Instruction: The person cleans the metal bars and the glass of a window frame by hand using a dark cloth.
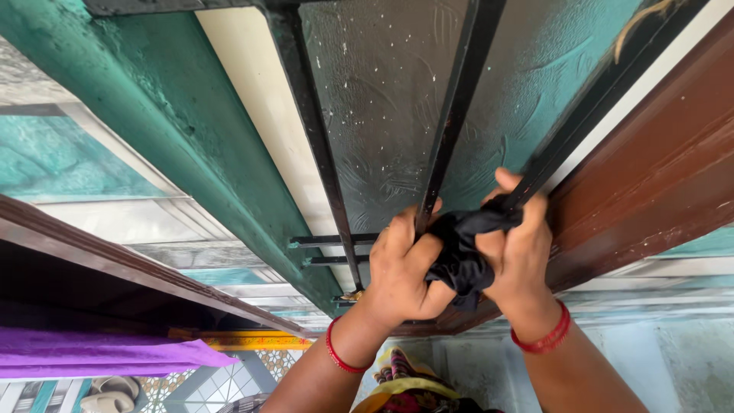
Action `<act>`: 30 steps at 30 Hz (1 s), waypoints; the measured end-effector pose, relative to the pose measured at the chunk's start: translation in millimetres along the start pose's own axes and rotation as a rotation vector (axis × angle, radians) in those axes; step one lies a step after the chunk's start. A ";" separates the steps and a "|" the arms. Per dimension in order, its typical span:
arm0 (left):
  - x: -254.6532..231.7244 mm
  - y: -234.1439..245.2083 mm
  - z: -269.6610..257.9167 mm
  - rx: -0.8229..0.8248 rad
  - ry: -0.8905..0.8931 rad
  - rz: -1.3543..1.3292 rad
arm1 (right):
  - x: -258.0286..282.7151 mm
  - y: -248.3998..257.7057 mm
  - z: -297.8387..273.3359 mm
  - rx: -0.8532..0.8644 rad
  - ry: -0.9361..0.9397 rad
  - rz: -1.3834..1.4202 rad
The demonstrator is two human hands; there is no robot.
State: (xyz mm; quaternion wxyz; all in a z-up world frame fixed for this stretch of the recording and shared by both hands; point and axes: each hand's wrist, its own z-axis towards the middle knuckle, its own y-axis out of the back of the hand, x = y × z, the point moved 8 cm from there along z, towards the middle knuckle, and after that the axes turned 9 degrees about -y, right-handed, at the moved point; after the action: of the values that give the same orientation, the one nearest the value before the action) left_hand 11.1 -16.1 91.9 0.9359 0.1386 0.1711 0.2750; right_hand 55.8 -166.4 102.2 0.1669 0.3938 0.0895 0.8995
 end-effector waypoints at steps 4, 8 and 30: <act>-3.9 3.2 -0.2 -0.033 0.009 -0.090 | 17.8 11.3 -8.9 0.120 0.080 -0.204; -20.0 15.1 1.6 -0.184 0.051 0.013 | 24.7 26.9 -17.0 0.127 -0.026 -0.434; -46.0 43.7 95.3 -0.095 -0.130 0.077 | 128.6 37.5 107.1 -0.213 0.470 -0.601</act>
State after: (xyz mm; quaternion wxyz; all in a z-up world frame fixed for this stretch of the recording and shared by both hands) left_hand -7.9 -22.4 204.7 0.9392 0.1181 0.0914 0.3092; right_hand 44.7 -150.4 272.6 0.4375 0.1139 0.1427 0.8805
